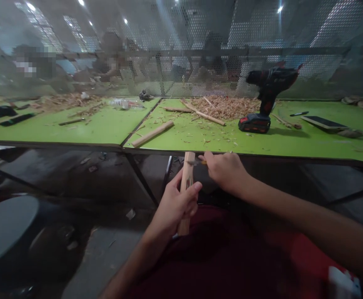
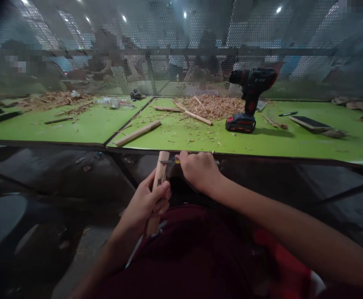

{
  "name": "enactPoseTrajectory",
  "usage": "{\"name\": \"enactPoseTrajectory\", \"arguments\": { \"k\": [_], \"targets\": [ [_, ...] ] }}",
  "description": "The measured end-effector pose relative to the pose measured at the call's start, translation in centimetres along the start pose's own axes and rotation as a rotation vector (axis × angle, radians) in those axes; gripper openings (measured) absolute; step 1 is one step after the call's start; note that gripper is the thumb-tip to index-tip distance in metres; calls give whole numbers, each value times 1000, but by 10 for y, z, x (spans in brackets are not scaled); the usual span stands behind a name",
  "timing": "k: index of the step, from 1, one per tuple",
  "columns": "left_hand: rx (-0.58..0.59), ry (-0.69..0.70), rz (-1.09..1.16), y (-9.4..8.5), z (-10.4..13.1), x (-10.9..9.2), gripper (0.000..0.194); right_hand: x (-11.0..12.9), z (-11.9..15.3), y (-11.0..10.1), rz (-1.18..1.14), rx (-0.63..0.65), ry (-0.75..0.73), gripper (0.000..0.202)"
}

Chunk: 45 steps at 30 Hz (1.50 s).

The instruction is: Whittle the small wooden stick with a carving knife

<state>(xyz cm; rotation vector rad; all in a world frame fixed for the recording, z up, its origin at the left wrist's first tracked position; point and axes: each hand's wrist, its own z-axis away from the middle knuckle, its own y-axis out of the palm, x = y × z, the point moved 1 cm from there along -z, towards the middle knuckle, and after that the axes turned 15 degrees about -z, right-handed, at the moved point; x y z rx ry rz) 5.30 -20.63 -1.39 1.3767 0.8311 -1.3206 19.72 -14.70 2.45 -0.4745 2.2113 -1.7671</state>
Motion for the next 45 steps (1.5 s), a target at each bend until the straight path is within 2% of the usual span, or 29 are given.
{"name": "enactPoseTrajectory", "arguments": {
  "k": [4, 10, 15, 17, 20, 22, 24, 26, 28, 31, 33, 35, 37, 39, 41, 43, 45],
  "targets": [
    [-13, 3, -10, 4, -1, 0, 59, 5, 4, 8, -18, 57, 8, 38],
    [-35, 7, -49, 4, -2, 3, 54, -5, -4, 16, -29, -5, 26, 57],
    [-54, -20, -56, -1, -4, 9, 50, -7, -13, 22, -15, -25, -23, 55],
    [-58, -18, -55, -3, -2, 10, 52, -15, -20, 22, -24, -32, -7, 49],
    [-22, -37, -55, -2, 6, 11, 63, -41, -34, 14, 1, -59, 142, 40],
    [23, -61, -46, -1, 10, 10, 68, -59, -39, 3, 28, -116, 241, 40],
    [55, -60, -25, 0, 10, 10, 64, -69, -38, -7, 1, -186, 278, 40],
    [46, -13, -2, 1, 7, 9, 54, -68, -28, -11, -144, -221, 261, 35],
    [-23, 63, 17, 2, 0, 9, 43, -56, -12, -3, -459, -199, 214, 36],
    [-194, 212, 58, 5, -12, 10, 32, -27, 15, 25, -1096, -95, 187, 46],
    [-247, 295, 97, 8, -21, 10, 29, -9, 28, 46, -1372, -25, 222, 45],
    [-237, 325, 135, 10, -28, 9, 28, 3, 36, 64, -1571, 9, 279, 41],
    [-165, 286, 172, 11, -31, 9, 31, 4, 39, 73, -1658, -13, 321, 37],
    [-57, 217, 207, 11, -30, 10, 38, -5, 38, 76, -1626, -74, 313, 35],
    [52, 142, 227, 10, -26, 11, 49, -17, 36, 71, -1463, -172, 256, 37],
    [112, 84, 228, 9, -21, 14, 61, -26, 34, 62, -1179, -244, 171, 39],
    [130, 42, 216, 10, -17, 17, 73, -27, 33, 51, -849, -241, 105, 41]
  ]
}}
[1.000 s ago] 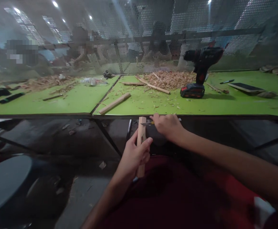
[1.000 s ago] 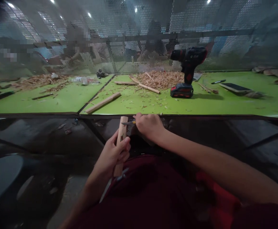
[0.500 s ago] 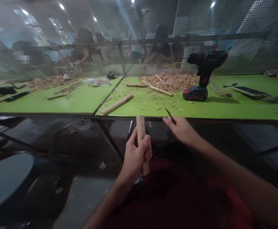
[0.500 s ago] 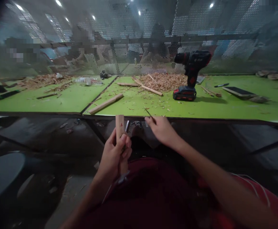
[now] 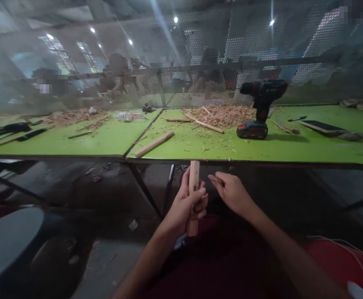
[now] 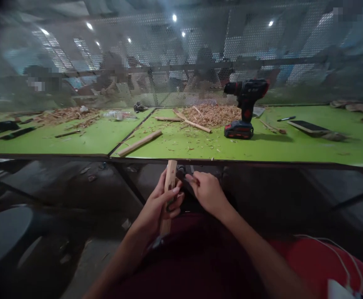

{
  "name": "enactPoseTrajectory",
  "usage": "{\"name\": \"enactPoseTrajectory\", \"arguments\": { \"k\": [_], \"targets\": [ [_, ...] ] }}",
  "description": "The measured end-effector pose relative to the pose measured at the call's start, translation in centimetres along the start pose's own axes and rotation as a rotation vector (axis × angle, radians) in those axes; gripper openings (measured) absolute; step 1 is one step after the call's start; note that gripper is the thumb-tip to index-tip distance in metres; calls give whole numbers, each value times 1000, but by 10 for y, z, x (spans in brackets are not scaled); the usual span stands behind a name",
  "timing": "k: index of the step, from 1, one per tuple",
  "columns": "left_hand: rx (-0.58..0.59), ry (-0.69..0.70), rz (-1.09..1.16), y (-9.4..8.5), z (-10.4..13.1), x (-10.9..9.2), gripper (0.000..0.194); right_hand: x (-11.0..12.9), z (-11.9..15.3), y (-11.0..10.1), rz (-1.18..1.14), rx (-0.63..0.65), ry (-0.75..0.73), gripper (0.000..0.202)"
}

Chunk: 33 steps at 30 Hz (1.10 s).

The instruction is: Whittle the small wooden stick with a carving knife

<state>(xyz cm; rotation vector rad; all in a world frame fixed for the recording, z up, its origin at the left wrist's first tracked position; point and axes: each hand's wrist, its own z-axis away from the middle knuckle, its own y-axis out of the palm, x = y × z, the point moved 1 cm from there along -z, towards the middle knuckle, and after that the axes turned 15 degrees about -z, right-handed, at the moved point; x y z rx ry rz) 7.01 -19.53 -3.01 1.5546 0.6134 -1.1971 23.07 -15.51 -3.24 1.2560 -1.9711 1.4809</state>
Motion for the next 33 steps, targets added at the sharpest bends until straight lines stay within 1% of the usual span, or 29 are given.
{"name": "enactPoseTrajectory", "arguments": {
  "k": [2, 4, 6, 8, 12, 16, 19, 22, 28, 33],
  "targets": [
    [-14, -22, -12, 2, 3, 3, 82, 13, -2, -1, 281, 68, -22, 40],
    [-21, -28, -14, 4, 3, 4, 85, 25, -5, 1, 493, 114, 5, 35],
    [-30, -11, -1, 4, 3, 4, 83, 34, -9, 4, 626, 133, 30, 32],
    [-43, 17, 15, 4, 3, 4, 79, 36, -13, 5, 686, 131, 41, 33],
    [-70, 42, 22, 3, 5, 3, 74, 31, -23, 4, 740, 79, 65, 45],
    [-69, 20, -1, 5, 7, 3, 74, 32, -23, -3, 770, 31, 49, 56],
    [-43, 16, 4, 7, 7, 2, 65, 37, -18, -4, 754, 73, 19, 53],
    [-32, 19, 10, 9, 7, 0, 59, 40, -15, -3, 749, 118, 23, 50],
    [-82, -9, -20, 8, 8, -4, 74, 33, -26, 2, 770, 138, 13, 59],
    [-98, -23, -34, 3, 8, -3, 77, 27, -32, 7, 752, 152, 13, 58]
  ]
}}
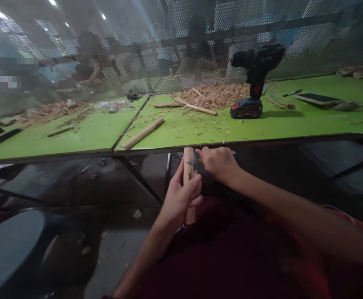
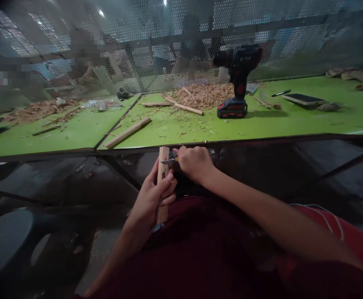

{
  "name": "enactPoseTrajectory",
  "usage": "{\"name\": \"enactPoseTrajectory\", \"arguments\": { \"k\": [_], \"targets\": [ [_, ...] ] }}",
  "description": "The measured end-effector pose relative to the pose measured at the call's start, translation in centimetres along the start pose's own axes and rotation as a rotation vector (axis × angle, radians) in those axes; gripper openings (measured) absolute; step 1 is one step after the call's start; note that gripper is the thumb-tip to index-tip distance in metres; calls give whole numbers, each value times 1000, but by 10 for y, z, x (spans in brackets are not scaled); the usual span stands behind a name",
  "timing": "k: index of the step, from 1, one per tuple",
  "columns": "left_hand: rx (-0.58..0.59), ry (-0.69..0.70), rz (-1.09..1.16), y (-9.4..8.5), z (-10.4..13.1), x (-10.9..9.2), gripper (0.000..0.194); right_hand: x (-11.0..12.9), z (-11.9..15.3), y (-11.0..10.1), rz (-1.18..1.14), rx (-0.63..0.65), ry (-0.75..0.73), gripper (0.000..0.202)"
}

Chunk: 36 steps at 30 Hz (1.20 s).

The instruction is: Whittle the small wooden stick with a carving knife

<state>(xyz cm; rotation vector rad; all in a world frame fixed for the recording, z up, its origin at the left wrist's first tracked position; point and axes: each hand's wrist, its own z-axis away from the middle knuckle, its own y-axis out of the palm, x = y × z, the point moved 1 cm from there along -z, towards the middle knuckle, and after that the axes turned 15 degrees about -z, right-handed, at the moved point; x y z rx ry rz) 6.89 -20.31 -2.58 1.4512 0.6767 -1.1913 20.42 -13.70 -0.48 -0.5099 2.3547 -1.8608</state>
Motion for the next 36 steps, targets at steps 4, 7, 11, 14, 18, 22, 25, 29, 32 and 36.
{"name": "enactPoseTrajectory", "arguments": {
  "k": [4, 7, 11, 14, 18, 22, 25, 29, 32, 36],
  "targets": [
    [-2, -7, -14, -4, -1, 1, 75, 0, -3, 5, -19, -3, 4, 54],
    [-9, -5, -25, -7, -1, 1, 74, 0, -6, 8, -24, -11, 14, 53],
    [-11, 14, -33, -11, -1, 3, 76, 0, -9, 13, -34, -33, 17, 55],
    [-11, 30, -20, -13, -1, 3, 73, -2, -11, 16, -48, -63, 14, 58],
    [8, 21, -12, -14, 0, 2, 62, -4, -15, 16, -71, -75, 13, 59],
    [18, 15, 5, -14, 3, 0, 55, -2, -16, 11, -77, -82, 9, 59],
    [30, -3, 33, -15, 6, 0, 52, -3, -17, 6, -59, -74, -33, 59],
    [54, 1, 66, -15, 8, 1, 42, -15, -16, -6, -24, -140, -26, 60],
    [61, 1, 80, -13, 10, 2, 38, -20, -8, -16, -13, -238, 83, 62],
    [75, -4, 74, -8, 10, 3, 40, -3, 12, -8, -65, -108, 46, 58]
  ]
}}
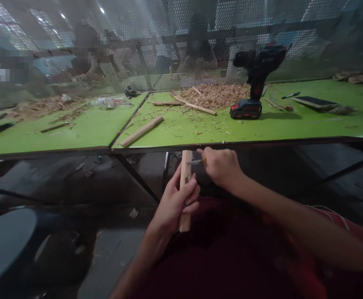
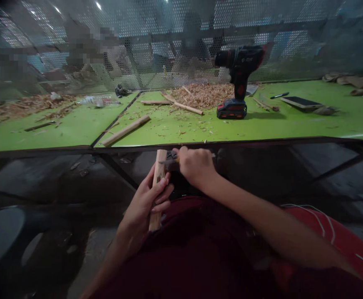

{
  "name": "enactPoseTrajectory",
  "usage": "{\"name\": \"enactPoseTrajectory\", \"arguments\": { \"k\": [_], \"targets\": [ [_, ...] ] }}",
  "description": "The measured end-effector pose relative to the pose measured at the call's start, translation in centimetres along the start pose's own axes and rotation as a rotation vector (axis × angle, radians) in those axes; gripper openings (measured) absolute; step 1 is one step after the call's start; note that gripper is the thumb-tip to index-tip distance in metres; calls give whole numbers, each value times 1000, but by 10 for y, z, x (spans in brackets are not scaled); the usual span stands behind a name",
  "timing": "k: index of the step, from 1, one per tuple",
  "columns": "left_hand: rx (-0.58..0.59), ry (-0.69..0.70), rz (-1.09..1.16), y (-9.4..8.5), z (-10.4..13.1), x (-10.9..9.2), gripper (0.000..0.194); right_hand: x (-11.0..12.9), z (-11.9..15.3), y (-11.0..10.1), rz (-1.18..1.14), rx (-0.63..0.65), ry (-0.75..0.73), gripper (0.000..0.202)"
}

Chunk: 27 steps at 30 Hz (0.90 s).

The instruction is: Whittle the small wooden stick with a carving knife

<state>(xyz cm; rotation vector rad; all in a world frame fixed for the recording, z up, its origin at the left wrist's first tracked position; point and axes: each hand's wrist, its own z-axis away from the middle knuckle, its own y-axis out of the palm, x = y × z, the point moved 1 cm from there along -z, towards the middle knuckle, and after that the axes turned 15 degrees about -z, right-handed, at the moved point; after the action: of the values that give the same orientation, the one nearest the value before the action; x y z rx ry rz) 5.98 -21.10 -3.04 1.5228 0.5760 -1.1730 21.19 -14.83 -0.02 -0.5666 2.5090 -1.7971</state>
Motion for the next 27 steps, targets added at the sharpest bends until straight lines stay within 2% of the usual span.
{"name": "enactPoseTrajectory", "arguments": {
  "k": [2, 6, 10, 16, 20, 27],
  "targets": [
    [-7, 14, -15, 1, 0, 1, 44, 9, 7, 8, -9, 50, -15, 57],
    [-48, 27, -46, 1, -2, 0, 54, 12, 0, 18, -8, 40, 8, 54],
    [-96, 13, -64, 1, -3, 0, 63, 8, -10, 16, 7, 46, 3, 53],
    [-89, 36, -70, 3, -6, 2, 72, 13, 1, 10, 8, 126, -36, 49],
    [-87, 27, -83, 1, -6, 3, 69, 14, -2, 16, 21, 135, -46, 54],
    [-94, 50, -64, -6, -7, 7, 52, 12, -13, 29, -24, 98, -44, 53]
  ]
}}
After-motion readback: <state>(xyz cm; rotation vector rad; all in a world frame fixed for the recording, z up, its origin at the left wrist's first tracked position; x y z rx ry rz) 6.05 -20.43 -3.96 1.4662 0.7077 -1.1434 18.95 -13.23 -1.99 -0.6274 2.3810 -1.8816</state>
